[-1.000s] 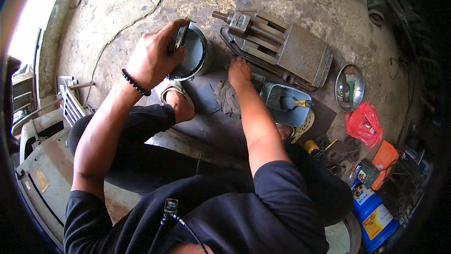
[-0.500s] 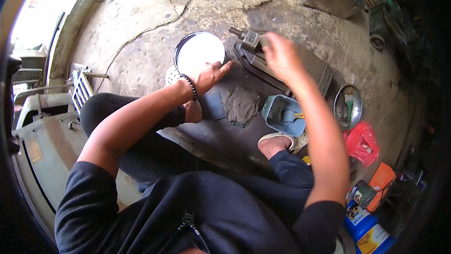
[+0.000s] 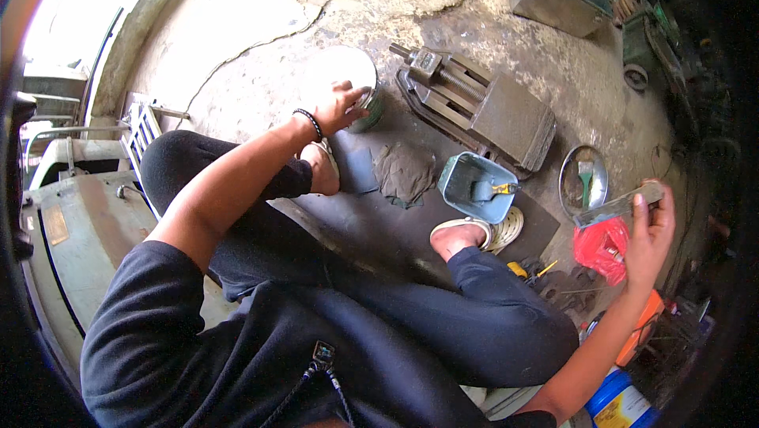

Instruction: The person opens a paint can, stirs the contents with a metal rod, and then closes the can. The person also handles a plastic bag and a bottle during the process.

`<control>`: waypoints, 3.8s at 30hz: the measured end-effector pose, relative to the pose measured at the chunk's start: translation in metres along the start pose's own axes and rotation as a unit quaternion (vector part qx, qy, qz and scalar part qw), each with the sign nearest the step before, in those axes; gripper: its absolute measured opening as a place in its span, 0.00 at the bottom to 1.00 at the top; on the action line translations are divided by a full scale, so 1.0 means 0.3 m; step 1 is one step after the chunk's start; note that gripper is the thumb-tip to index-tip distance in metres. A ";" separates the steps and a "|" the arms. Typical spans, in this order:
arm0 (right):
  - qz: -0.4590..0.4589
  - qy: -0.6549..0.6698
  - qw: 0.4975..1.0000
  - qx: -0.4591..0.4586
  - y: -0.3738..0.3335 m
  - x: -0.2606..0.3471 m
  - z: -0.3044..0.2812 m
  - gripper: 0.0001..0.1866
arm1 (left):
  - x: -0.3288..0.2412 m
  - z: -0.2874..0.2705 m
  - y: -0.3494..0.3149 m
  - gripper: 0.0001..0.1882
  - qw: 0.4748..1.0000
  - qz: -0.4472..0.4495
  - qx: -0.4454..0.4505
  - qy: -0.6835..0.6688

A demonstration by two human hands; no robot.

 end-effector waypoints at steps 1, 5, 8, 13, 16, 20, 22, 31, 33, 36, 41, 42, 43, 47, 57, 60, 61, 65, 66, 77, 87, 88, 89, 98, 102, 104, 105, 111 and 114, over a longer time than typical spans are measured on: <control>0.005 0.013 1.000 -0.024 -0.009 -0.031 -0.044 0.12 | 0.028 -0.038 0.022 0.32 0.999 -0.043 -0.003 -0.022; 0.004 -0.070 0.991 -0.110 -0.044 -0.113 -0.208 0.15 | 0.059 -0.150 0.076 0.45 0.977 -0.186 -0.085 0.055; 0.033 -0.010 0.986 -0.166 -0.085 -0.230 -0.295 0.15 | 0.070 -0.068 0.083 0.48 0.968 -0.235 0.039 0.082; 0.032 -0.099 0.978 -0.181 -0.104 -0.323 -0.384 0.17 | 0.090 -0.048 0.090 0.46 0.970 -0.228 0.020 0.083; 0.032 -0.077 0.980 -0.179 -0.079 -0.308 -0.432 0.18 | 0.090 -0.052 0.099 0.44 0.968 -0.236 0.004 0.084; 0.047 0.196 0.921 -0.334 -0.059 -0.348 -0.526 0.16 | 0.100 -0.024 0.118 0.44 0.962 -0.250 0.014 0.109; -0.040 0.317 0.907 -0.276 -0.007 -0.338 -0.520 0.10 | 0.119 -0.010 0.120 0.43 0.953 -0.255 0.039 0.160; 0.201 0.458 0.811 -0.305 -0.288 -0.655 -0.400 0.07 | 0.233 -0.010 0.117 0.39 0.979 -0.161 -0.030 0.120; 0.250 0.472 0.769 -0.352 -0.441 -0.747 -0.395 0.08 | 0.218 -0.013 0.118 0.39 0.983 -0.134 -0.062 0.113; 0.262 0.493 0.749 -0.358 -0.704 -0.865 -0.294 0.09 | 0.207 -0.018 0.120 0.40 0.980 -0.113 -0.076 0.142; 0.270 0.583 0.629 -0.437 -1.129 -1.060 0.102 0.11 | 0.265 0.013 0.123 0.40 0.986 -0.083 -0.081 0.122; 0.286 0.572 0.610 -0.468 -1.193 -1.081 0.189 0.11 | 0.285 0.022 0.127 0.39 0.986 -0.074 -0.086 0.119; 0.292 0.558 0.628 -0.458 -1.214 -1.093 0.246 0.13 | 0.314 0.039 0.128 0.39 0.985 -0.082 -0.077 0.129; 0.350 0.525 0.591 -0.502 -1.239 -1.129 0.450 0.20 | 0.406 0.075 0.156 0.38 0.991 -0.063 -0.040 0.112; 0.518 0.411 0.607 -0.440 -1.213 -1.331 0.638 0.17 | 0.459 0.083 0.189 0.36 0.992 -0.084 0.061 -0.076; 0.540 0.392 0.601 -0.440 -1.234 -1.451 0.727 0.21 | 0.469 0.089 0.190 0.36 0.992 -0.102 0.072 -0.011; 0.546 0.372 0.603 -0.446 -1.241 -1.487 0.751 0.20 | 0.474 0.094 0.189 0.37 0.984 -0.101 0.057 -0.135; 0.597 0.295 0.625 -0.407 -1.254 -1.569 0.793 0.18 | 0.460 0.088 0.182 0.38 0.983 -0.087 0.056 -0.154; 0.652 0.254 0.606 -0.379 -1.277 -1.560 0.795 0.18 | 0.457 0.086 0.178 0.38 0.985 -0.097 0.051 -0.134; 0.599 -0.008 0.756 -0.265 -1.181 -1.361 0.664 0.29 | 0.415 0.061 0.163 0.40 0.992 -0.100 0.065 0.050; 0.216 -0.085 0.895 -0.380 -0.954 -1.143 0.139 0.15 | 0.371 0.073 0.167 0.45 0.986 -0.070 0.025 -0.147; 0.201 -0.077 0.896 -0.389 -0.884 -1.046 0.019 0.13 | 0.372 0.061 0.169 0.42 0.981 -0.106 -0.004 -0.160; 0.219 -0.118 0.916 -0.316 -0.785 -0.928 -0.083 0.16 | 0.355 0.043 0.171 0.38 0.980 -0.109 -0.039 -0.164; -0.253 -0.152 0.954 0.045 0.277 0.331 0.625 0.15 | 0.405 0.011 0.223 0.19 0.958 -0.090 -0.141 -0.231; -0.181 0.213 0.945 0.168 0.495 0.668 1.233 0.15 | 0.599 0.105 0.158 0.27 0.891 -0.262 -0.088 -0.359; -0.263 0.390 0.872 0.132 0.480 0.785 1.350 0.18 | 0.597 0.101 0.109 0.29 0.888 -0.232 -0.104 -0.382; -0.306 0.383 0.865 0.108 0.477 0.826 1.395 0.20 | 0.590 0.097 0.096 0.28 0.884 -0.226 -0.111 -0.394; -0.170 0.289 0.939 0.072 0.600 0.713 1.601 0.22 | 0.533 0.039 0.077 0.26 0.908 -0.269 -0.052 -0.318; -0.292 0.307 0.904 0.067 0.559 0.772 1.639 0.19 | 0.539 0.045 0.059 0.26 0.856 -0.304 -0.050 -0.416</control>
Point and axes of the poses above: each hand's wrist, its own y-axis towards the middle knuckle, its own z-axis out of the palm, x = y × z, the point moved 8 cm from there along y, towards the middle knuckle, and after that the axes turned 10 degrees about x, right-handed, at the moved point
